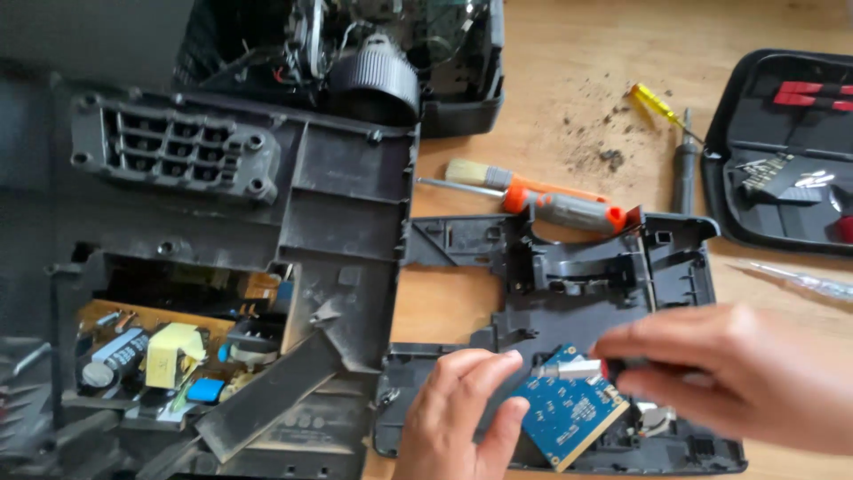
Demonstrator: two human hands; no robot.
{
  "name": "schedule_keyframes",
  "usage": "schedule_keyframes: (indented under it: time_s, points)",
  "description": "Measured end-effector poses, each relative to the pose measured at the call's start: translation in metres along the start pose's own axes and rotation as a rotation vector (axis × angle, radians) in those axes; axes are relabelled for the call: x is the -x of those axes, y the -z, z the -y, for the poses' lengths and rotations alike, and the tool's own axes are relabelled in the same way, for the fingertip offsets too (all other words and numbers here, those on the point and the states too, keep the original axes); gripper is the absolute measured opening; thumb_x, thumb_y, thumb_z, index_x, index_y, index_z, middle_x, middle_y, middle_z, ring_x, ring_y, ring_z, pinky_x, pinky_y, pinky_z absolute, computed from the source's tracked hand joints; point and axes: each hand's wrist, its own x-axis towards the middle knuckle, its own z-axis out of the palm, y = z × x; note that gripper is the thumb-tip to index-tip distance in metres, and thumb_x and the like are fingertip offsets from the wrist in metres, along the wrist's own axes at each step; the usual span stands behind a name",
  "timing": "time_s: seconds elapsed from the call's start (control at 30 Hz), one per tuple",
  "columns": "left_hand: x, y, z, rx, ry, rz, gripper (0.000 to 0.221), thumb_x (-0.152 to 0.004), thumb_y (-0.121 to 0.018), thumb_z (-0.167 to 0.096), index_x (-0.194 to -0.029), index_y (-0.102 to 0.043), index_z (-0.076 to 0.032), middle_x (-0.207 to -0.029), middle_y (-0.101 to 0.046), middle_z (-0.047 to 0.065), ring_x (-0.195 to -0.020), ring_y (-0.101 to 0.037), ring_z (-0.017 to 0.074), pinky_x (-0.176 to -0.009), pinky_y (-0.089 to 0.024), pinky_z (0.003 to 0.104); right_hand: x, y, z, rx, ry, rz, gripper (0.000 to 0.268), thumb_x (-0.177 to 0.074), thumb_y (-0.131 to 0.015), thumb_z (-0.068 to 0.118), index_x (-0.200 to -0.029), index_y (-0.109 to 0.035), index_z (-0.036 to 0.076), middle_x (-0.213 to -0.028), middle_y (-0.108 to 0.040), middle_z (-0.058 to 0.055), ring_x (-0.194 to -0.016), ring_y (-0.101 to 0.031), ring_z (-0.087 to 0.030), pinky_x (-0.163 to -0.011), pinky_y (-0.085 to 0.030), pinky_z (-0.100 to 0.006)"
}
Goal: Disassembling a projector by removing screws and cleaning internal components with a brush
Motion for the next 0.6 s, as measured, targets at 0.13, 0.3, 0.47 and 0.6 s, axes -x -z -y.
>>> schedule_keyframes:
  time_s: [0.13, 0.3, 0.47, 0.6]
  points:
    - [-0.013, -0.011, -0.02, 0.098, 0.059, 0.051, 0.031, -0.103, -0.058, -0.034, -0.126, -0.068, -0.016, -0.116, -0.068, 0.003, -0.096, -0.075, 0.0156, -0.087, -0.057, 0.03, 0.029, -0.022, -0.022, -0.188, -0.104, 0.014, 0.031, -0.091, -0.066, 0.038, -0.117, -0.079, 0.026, -0.081, -0.088, 0.01, -0.058, -0.081, -0.006, -0.047, -0.062, -0.027]
    - [-0.031, -0.031, -0.042, 0.251, 0.014, 0.05, 0.023, -0.095, -0.072, -0.029, -0.109, -0.073, -0.011, -0.1, -0.073, 0.006, -0.086, -0.074, 0.0194, -0.079, -0.059, 0.028, 0.054, -0.034, -0.044, -0.3, 0.057, -0.128, 0.032, -0.095, -0.064, 0.034, -0.119, -0.076, 0.017, -0.078, -0.078, 0.003, -0.058, -0.071, -0.014, -0.053, -0.055, -0.026]
    - [-0.04, -0.058, -0.057, 0.354, 0.003, 0.108, 0.019, -0.096, -0.072, -0.028, -0.106, -0.076, -0.012, -0.098, -0.076, 0.007, -0.084, -0.076, 0.0191, -0.078, -0.06, 0.027, 0.066, -0.036, -0.061, -0.378, 0.121, -0.191, 0.029, -0.094, -0.067, 0.032, -0.115, -0.076, 0.014, -0.08, -0.079, 0.001, -0.055, -0.069, -0.015, -0.05, -0.054, -0.026]
    - [-0.045, -0.074, -0.063, 0.509, 0.06, 0.102, 0.02, -0.097, -0.072, -0.031, -0.103, -0.078, -0.013, -0.093, -0.079, 0.009, -0.08, -0.078, 0.018, -0.076, -0.059, 0.026, 0.073, -0.035, -0.073, -0.465, 0.137, -0.177, 0.031, -0.097, -0.064, 0.033, -0.116, -0.075, 0.012, -0.098, -0.087, 0.0, -0.077, -0.085, -0.013, -0.066, -0.063, -0.025]
